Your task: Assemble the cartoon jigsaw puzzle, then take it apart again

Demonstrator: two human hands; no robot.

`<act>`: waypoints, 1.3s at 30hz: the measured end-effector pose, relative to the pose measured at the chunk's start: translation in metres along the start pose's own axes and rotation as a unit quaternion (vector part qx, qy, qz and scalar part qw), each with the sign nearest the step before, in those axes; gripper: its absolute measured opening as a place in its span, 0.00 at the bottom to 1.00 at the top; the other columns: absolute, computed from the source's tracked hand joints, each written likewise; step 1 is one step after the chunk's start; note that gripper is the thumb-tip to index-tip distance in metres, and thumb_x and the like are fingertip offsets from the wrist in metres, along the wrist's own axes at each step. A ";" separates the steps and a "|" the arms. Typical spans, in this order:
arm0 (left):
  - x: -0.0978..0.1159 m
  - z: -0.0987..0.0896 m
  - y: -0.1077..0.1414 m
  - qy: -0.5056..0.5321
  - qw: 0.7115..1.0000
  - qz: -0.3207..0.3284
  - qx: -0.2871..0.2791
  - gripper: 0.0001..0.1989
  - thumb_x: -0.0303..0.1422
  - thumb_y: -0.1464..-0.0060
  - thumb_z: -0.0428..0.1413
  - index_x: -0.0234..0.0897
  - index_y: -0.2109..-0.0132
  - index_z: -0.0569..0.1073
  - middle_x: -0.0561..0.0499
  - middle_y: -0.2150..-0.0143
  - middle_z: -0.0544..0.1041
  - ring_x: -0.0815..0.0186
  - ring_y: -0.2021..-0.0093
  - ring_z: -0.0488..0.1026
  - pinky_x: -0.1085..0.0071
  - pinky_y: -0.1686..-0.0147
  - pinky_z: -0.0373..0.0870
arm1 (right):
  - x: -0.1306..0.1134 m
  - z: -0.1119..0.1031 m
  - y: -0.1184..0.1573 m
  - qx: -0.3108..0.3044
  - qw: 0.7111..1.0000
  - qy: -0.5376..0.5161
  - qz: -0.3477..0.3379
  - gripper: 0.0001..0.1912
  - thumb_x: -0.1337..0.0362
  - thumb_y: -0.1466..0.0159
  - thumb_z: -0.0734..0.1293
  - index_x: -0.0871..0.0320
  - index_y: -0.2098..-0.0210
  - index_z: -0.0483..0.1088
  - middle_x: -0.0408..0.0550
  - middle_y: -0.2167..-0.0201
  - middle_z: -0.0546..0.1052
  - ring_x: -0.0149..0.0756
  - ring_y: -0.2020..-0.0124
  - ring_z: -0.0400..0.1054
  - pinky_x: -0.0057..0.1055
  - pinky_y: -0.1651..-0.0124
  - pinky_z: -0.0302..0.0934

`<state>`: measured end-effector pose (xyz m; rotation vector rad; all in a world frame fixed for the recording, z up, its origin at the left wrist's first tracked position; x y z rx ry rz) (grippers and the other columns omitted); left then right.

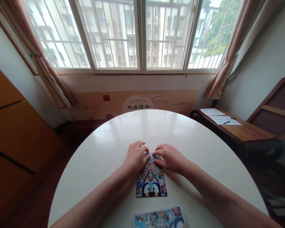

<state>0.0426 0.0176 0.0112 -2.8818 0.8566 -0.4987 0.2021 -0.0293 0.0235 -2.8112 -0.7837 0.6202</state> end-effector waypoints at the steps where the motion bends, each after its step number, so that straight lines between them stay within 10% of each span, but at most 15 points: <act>1: -0.001 0.001 -0.002 -0.001 1.000 -0.004 -0.009 0.08 0.34 0.45 0.61 0.40 0.57 0.79 0.41 0.38 0.70 0.47 0.34 0.58 0.45 0.35 0.52 | 0.000 0.000 0.000 -0.002 1.000 0.006 0.000 0.10 0.63 0.38 0.69 0.53 0.57 0.79 0.49 0.59 0.79 0.42 0.56 0.70 0.38 0.49 0.61; 14: -0.002 -0.007 -0.007 0.034 0.999 -0.014 0.004 0.07 0.32 0.50 0.64 0.41 0.61 0.79 0.43 0.38 0.70 0.47 0.34 0.60 0.43 0.35 0.50 | -0.003 -0.004 -0.002 -0.016 1.000 0.024 0.005 0.10 0.64 0.39 0.69 0.53 0.58 0.80 0.50 0.59 0.79 0.43 0.57 0.71 0.38 0.51 0.62; 24: 0.006 -0.015 -0.006 0.121 0.992 0.007 0.024 0.03 0.29 0.48 0.60 0.41 0.67 0.79 0.53 0.65 0.82 0.59 0.59 0.77 0.53 0.41 0.62 | 0.002 -0.001 0.000 -0.011 1.000 -0.007 0.004 0.12 0.64 0.39 0.69 0.52 0.56 0.79 0.50 0.58 0.78 0.43 0.55 0.70 0.38 0.51 0.62; 29: -0.026 -0.028 -0.008 0.220 0.971 -0.053 0.070 0.05 0.30 0.47 0.57 0.39 0.66 0.79 0.52 0.67 0.82 0.63 0.64 0.79 0.68 0.59 0.74 | 0.003 -0.002 0.000 -0.011 1.000 -0.005 -0.002 0.10 0.64 0.39 0.69 0.53 0.57 0.79 0.50 0.58 0.78 0.44 0.55 0.70 0.39 0.52 0.62; 39: -0.065 -0.029 -0.008 0.153 0.979 -0.127 0.053 0.08 0.34 0.48 0.57 0.39 0.64 0.80 0.50 0.63 0.83 0.59 0.61 0.79 0.66 0.59 0.74 | 0.000 -0.006 0.003 -0.024 0.999 -0.004 -0.020 0.11 0.64 0.38 0.69 0.54 0.56 0.78 0.52 0.56 0.77 0.44 0.55 0.69 0.40 0.50 0.63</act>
Point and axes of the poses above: each hand's wrist, its own y-axis away from the middle knuckle, its own z-axis out of the palm, x = y × z, the point moved 4 cm from there along -y, towards the middle knuckle
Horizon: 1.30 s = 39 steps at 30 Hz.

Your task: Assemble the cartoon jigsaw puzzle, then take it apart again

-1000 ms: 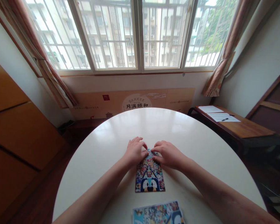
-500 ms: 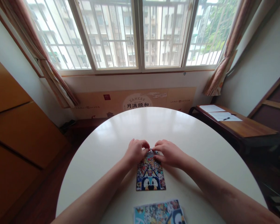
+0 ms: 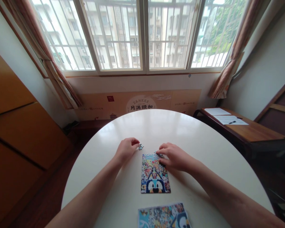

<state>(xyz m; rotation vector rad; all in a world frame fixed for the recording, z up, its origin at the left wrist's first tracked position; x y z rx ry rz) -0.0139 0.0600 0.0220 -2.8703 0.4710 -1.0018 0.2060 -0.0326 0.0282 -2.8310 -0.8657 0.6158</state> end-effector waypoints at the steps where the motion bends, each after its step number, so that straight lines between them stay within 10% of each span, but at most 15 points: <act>1: 0.000 0.000 0.000 -0.013 1.000 -0.001 0.004 0.08 0.34 0.47 0.57 0.39 0.63 0.80 0.49 0.63 0.83 0.59 0.61 0.79 0.66 0.59 0.73 | 0.000 -0.001 0.001 -0.005 1.000 0.001 -0.002 0.12 0.64 0.38 0.69 0.54 0.55 0.77 0.52 0.56 0.77 0.44 0.55 0.69 0.41 0.50 0.63; 8: 0.016 -0.004 0.009 -0.110 0.991 0.060 0.045 0.09 0.34 0.43 0.55 0.41 0.61 0.81 0.50 0.60 0.82 0.58 0.59 0.77 0.63 0.55 0.70 | 0.007 -0.011 0.006 -0.022 0.999 -0.035 -0.017 0.14 0.64 0.38 0.70 0.55 0.52 0.76 0.53 0.54 0.77 0.42 0.54 0.71 0.38 0.49 0.64; 17: 0.060 0.037 0.034 -0.139 0.972 0.190 0.001 0.07 0.36 0.44 0.59 0.43 0.60 0.81 0.48 0.54 0.79 0.55 0.53 0.71 0.55 0.48 0.64 | 0.011 -0.009 0.004 -0.021 1.000 -0.019 -0.007 0.09 0.63 0.39 0.71 0.54 0.58 0.79 0.51 0.58 0.77 0.42 0.57 0.71 0.37 0.52 0.64; 39: 0.059 0.043 0.031 -0.093 0.977 0.190 0.014 0.04 0.28 0.49 0.62 0.40 0.64 0.78 0.50 0.56 0.80 0.55 0.51 0.71 0.56 0.45 0.61 | 0.014 -0.009 0.003 -0.028 0.998 -0.052 -0.016 0.08 0.64 0.40 0.71 0.54 0.61 0.80 0.50 0.59 0.78 0.42 0.58 0.72 0.35 0.54 0.63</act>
Point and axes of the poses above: each hand's wrist, its own y-axis away from the middle knuckle, its own z-axis out of the palm, x = y × z, the point moved 4 cm from there along -y, towards the middle knuckle
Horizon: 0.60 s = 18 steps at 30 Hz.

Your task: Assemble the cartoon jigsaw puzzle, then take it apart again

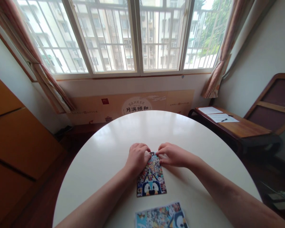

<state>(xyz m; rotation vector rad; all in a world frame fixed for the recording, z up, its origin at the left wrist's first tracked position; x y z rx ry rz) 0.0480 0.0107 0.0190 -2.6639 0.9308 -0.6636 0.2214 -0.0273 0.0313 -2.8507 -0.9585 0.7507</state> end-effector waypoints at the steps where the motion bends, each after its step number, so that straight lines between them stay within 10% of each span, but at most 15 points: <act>1: 0.001 0.000 0.000 0.005 1.000 0.002 0.001 0.03 0.28 0.49 0.62 0.40 0.65 0.78 0.50 0.57 0.80 0.56 0.52 0.71 0.56 0.46 0.61 | 0.000 0.000 0.000 0.000 1.000 -0.003 0.000 0.08 0.64 0.40 0.71 0.54 0.61 0.80 0.50 0.59 0.78 0.42 0.58 0.72 0.34 0.54 0.63; 9: 0.000 -0.009 0.001 0.037 0.999 0.014 0.032 0.04 0.26 0.47 0.61 0.40 0.68 0.77 0.51 0.59 0.81 0.58 0.54 0.72 0.58 0.46 0.62 | -0.003 -0.002 0.001 0.001 1.000 -0.006 -0.006 0.08 0.65 0.40 0.70 0.55 0.60 0.79 0.50 0.59 0.78 0.41 0.59 0.72 0.34 0.55 0.63; 18: -0.059 -0.035 -0.009 0.067 0.991 -0.117 0.009 0.06 0.33 0.44 0.56 0.37 0.65 0.77 0.46 0.55 0.80 0.55 0.51 0.75 0.59 0.46 0.66 | -0.004 -0.002 0.001 -0.010 1.000 -0.010 0.004 0.09 0.65 0.39 0.70 0.55 0.59 0.79 0.51 0.58 0.78 0.42 0.57 0.71 0.36 0.53 0.63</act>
Point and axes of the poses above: each hand's wrist, its own y-axis away from the middle knuckle, its own z-axis out of the palm, x = y × z, the point moved 4 cm from there along -y, towards the middle knuckle
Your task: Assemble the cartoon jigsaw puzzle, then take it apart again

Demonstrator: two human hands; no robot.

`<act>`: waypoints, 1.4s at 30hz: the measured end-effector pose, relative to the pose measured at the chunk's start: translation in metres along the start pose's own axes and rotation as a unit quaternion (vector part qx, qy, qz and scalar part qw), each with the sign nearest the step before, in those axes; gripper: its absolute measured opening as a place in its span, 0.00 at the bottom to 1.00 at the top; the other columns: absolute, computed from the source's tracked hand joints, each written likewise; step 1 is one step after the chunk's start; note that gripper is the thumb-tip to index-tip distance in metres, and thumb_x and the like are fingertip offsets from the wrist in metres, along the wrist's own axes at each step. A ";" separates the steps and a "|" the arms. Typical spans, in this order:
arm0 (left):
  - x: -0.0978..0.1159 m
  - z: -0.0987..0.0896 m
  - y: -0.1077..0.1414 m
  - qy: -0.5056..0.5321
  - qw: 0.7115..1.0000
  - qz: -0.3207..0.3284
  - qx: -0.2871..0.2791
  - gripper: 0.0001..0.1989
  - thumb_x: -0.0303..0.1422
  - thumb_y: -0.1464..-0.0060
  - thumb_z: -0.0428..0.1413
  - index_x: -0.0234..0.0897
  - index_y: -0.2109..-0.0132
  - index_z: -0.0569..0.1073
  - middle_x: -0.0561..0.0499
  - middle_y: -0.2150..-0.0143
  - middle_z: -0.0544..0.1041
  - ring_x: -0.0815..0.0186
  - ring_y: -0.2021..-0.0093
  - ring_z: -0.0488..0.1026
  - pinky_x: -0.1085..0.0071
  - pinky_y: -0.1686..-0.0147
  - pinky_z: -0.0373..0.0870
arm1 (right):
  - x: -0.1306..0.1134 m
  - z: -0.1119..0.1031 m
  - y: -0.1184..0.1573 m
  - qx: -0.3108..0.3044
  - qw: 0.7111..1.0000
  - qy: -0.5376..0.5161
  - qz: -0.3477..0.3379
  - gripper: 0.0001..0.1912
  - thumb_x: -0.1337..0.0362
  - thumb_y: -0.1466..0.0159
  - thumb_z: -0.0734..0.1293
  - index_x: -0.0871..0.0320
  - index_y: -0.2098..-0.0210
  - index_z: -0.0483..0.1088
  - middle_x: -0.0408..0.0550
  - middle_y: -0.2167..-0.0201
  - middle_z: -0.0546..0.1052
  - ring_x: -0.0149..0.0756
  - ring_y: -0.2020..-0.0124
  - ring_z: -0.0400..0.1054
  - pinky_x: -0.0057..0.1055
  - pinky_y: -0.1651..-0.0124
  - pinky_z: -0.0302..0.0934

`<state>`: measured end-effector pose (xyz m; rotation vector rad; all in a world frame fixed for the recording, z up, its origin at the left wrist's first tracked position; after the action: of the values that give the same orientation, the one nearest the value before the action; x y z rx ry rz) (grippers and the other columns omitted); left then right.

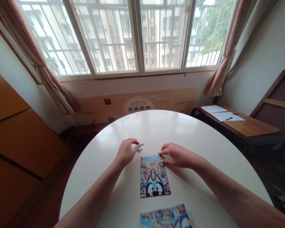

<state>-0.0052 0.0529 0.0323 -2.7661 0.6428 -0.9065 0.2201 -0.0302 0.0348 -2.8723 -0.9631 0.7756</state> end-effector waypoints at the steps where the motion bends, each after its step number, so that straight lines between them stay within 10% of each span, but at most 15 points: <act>1: -0.002 -0.001 -0.001 -0.004 1.000 -0.006 -0.010 0.07 0.33 0.44 0.56 0.37 0.66 0.78 0.45 0.54 0.80 0.55 0.50 0.75 0.59 0.45 0.66 | 0.000 0.000 0.000 0.000 1.000 -0.001 0.000 0.09 0.65 0.39 0.70 0.55 0.59 0.80 0.51 0.58 0.78 0.42 0.57 0.71 0.36 0.53 0.63; 7: -0.004 -0.001 -0.001 -0.076 0.994 -0.046 -0.062 0.08 0.33 0.45 0.57 0.38 0.68 0.80 0.45 0.52 0.79 0.53 0.49 0.74 0.59 0.46 0.67 | 0.002 0.002 0.001 0.002 1.000 0.004 0.008 0.09 0.64 0.38 0.69 0.54 0.58 0.79 0.51 0.58 0.78 0.41 0.57 0.71 0.36 0.52 0.63; 20: 0.021 -0.004 0.013 -0.143 0.989 0.020 0.007 0.08 0.32 0.43 0.58 0.41 0.60 0.82 0.45 0.46 0.77 0.52 0.43 0.70 0.52 0.41 0.62 | -0.002 0.000 0.001 -0.003 1.000 0.014 0.000 0.09 0.64 0.37 0.69 0.54 0.58 0.79 0.50 0.57 0.78 0.40 0.56 0.71 0.35 0.52 0.63; 28: 0.038 -0.002 0.024 -0.135 0.985 0.019 -0.106 0.10 0.34 0.41 0.55 0.41 0.62 0.82 0.49 0.59 0.81 0.57 0.59 0.77 0.63 0.59 0.71 | 0.009 -0.008 0.006 -0.012 0.995 0.062 0.075 0.08 0.66 0.38 0.66 0.55 0.64 0.79 0.50 0.60 0.79 0.42 0.59 0.72 0.34 0.56 0.62; 42: 0.046 0.016 0.031 -0.148 0.982 0.012 -0.114 0.14 0.35 0.41 0.54 0.44 0.51 0.80 0.48 0.53 0.79 0.57 0.57 0.77 0.65 0.58 0.70 | 0.023 0.004 0.001 0.064 0.972 0.107 0.197 0.15 0.55 0.35 0.64 0.55 0.57 0.78 0.53 0.58 0.78 0.45 0.56 0.71 0.35 0.59 0.60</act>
<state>0.0264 0.0047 0.0352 -2.9988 0.7664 -0.4231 0.2344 -0.0188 0.0206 -2.9844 -0.3089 0.4988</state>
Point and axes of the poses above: each hand's wrist, its own y-axis away from the middle knuckle, its own z-axis out of the palm, x = y × z, the point moved 4 cm from there along -y, towards the middle knuckle
